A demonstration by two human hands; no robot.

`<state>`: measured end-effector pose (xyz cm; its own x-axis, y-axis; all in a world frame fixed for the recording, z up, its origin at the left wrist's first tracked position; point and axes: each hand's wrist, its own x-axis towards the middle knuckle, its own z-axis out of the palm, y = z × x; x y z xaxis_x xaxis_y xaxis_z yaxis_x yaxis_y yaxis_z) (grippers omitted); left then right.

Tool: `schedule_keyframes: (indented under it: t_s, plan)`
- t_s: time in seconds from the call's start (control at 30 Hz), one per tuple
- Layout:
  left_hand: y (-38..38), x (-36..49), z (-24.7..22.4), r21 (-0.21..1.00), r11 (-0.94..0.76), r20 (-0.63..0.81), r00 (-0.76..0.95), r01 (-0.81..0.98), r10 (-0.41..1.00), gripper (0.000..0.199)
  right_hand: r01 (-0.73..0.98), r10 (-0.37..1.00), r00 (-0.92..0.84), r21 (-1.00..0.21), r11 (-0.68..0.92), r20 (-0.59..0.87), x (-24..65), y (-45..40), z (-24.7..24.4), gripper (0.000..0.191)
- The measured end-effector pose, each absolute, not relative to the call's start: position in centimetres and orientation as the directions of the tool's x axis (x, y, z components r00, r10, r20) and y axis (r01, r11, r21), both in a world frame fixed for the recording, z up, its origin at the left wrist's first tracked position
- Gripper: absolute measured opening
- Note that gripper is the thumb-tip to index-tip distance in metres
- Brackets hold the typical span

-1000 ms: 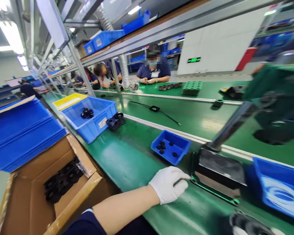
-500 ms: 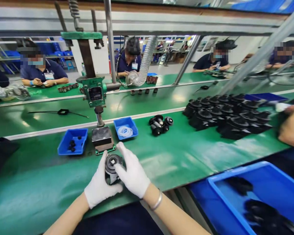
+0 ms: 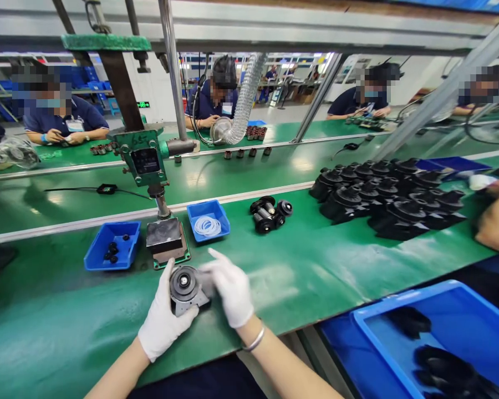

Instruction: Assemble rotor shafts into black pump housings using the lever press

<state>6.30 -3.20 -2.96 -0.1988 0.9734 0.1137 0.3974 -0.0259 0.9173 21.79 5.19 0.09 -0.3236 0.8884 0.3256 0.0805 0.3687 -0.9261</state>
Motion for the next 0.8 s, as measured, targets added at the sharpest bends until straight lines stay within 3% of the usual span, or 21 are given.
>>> schedule_keyframes:
  t_s: [0.1, 0.23, 0.27, 0.4, 0.43, 0.5, 0.57, 0.6, 0.8]
  plan:
    - [-3.2, 6.3, -3.0, 0.906, -0.023, 0.117, -0.199, 0.422, 0.973, 0.097, 0.054, 0.948, -0.130, -0.952, 0.301, 0.292, 22.2, 5.2, -0.1, 0.043]
    - [-3.3, 6.2, -3.0, 0.916, -0.032, 0.117, -0.190, 0.400, 0.975, 0.096, 0.065, 0.844, -0.422, -0.918, 0.391, 0.329, 21.7, 4.6, 0.1, 0.045]
    - [-3.3, 6.2, -3.0, 0.918, -0.033, 0.117, -0.189, 0.396, 0.975, 0.096, 0.082, 0.840, -0.422, -0.909, 0.409, 0.340, 21.9, 4.6, 0.2, 0.043]
    - [-3.4, 6.1, -3.0, 0.903, -0.034, 0.127, -0.192, 0.427, 0.973, 0.095, 0.263, 0.941, -0.161, -0.906, 0.332, 0.298, 23.7, 6.2, 0.6, 0.054]
    - [-3.4, 6.1, -3.1, 0.901, -0.032, 0.127, -0.192, 0.433, 0.973, 0.095, 0.389, 0.934, -0.183, -0.850, 0.355, 0.307, 24.0, 7.1, 1.0, 0.051]
    - [-3.4, 5.9, -3.3, 0.901, -0.032, 0.125, -0.187, 0.433, 0.974, 0.095, 0.655, 0.871, -0.353, -0.573, 0.492, 0.343, 24.2, 9.4, 1.9, 0.041]
    - [-3.5, 5.7, -3.7, 0.903, -0.033, 0.120, -0.179, 0.428, 0.977, 0.098, 0.747, 0.777, -0.520, -0.253, 0.615, 0.355, 23.4, 12.2, 2.9, 0.033]
    - [-3.5, 5.6, -3.9, 0.903, -0.034, 0.118, -0.173, 0.427, 0.978, 0.098, 0.738, 0.740, -0.579, -0.166, 0.655, 0.342, 22.8, 13.7, 3.4, 0.030]
    - [-3.6, 5.4, -4.8, 0.907, -0.055, 0.136, -0.167, 0.417, 0.977, 0.100, 0.598, 0.580, -0.795, 0.070, 0.799, 0.176, 19.7, 20.7, 4.6, 0.017]
